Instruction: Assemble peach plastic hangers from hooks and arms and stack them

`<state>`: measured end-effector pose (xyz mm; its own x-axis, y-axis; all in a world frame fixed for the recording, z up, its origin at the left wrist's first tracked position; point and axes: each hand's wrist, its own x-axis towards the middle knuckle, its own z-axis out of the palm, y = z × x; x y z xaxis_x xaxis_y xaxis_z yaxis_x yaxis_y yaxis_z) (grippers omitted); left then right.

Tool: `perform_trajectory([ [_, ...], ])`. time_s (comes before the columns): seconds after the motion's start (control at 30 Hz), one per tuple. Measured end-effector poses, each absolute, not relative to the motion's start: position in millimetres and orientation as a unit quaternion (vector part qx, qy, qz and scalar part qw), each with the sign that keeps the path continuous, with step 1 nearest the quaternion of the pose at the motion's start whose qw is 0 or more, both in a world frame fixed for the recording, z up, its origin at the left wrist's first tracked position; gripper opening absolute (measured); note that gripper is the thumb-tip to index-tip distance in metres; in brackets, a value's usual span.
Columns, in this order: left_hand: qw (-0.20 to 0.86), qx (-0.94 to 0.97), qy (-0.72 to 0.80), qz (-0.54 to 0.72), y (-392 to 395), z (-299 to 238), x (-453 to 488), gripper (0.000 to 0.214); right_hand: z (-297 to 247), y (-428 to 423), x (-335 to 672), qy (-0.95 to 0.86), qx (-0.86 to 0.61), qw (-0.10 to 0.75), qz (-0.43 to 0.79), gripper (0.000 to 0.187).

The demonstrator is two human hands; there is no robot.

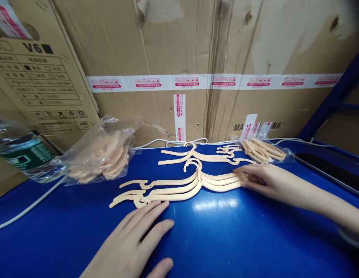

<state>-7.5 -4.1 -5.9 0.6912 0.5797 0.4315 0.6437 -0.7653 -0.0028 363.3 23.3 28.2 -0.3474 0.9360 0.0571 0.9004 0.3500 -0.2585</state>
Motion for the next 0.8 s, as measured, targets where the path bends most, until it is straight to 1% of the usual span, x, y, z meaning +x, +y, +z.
perform_trajectory([
  [0.17, 0.076, -0.916, -0.335, -0.208, -4.8, -5.9, -7.8, 0.035, 25.2, 25.7, 366.9, -0.818, -0.56, 0.089, 0.096, 0.023],
  [0.3, 0.065, -0.914, -0.337, -0.216, -5.5, -7.2, -7.8, 0.036, 25.4, 25.4, 367.5, -0.817, -0.563, 0.079, 0.096, 0.023],
  [0.5, 0.068, -0.917, -0.33, -0.212, -2.9, -8.8, -9.5, 0.037, 24.9, 24.3, 369.5, -0.815, -0.566, 0.072, 0.101, 0.021],
  [0.7, 0.128, -0.931, -0.251, -0.231, 9.1, -19.5, -16.0, 0.045, 24.1, 23.9, 370.6, -0.822, -0.555, 0.085, 0.1, 0.019],
  [0.8, 0.113, -0.928, -0.284, -0.213, 5.6, -15.6, -13.8, 0.042, 24.6, 23.0, 370.9, -0.821, -0.556, 0.09, 0.097, 0.017],
])
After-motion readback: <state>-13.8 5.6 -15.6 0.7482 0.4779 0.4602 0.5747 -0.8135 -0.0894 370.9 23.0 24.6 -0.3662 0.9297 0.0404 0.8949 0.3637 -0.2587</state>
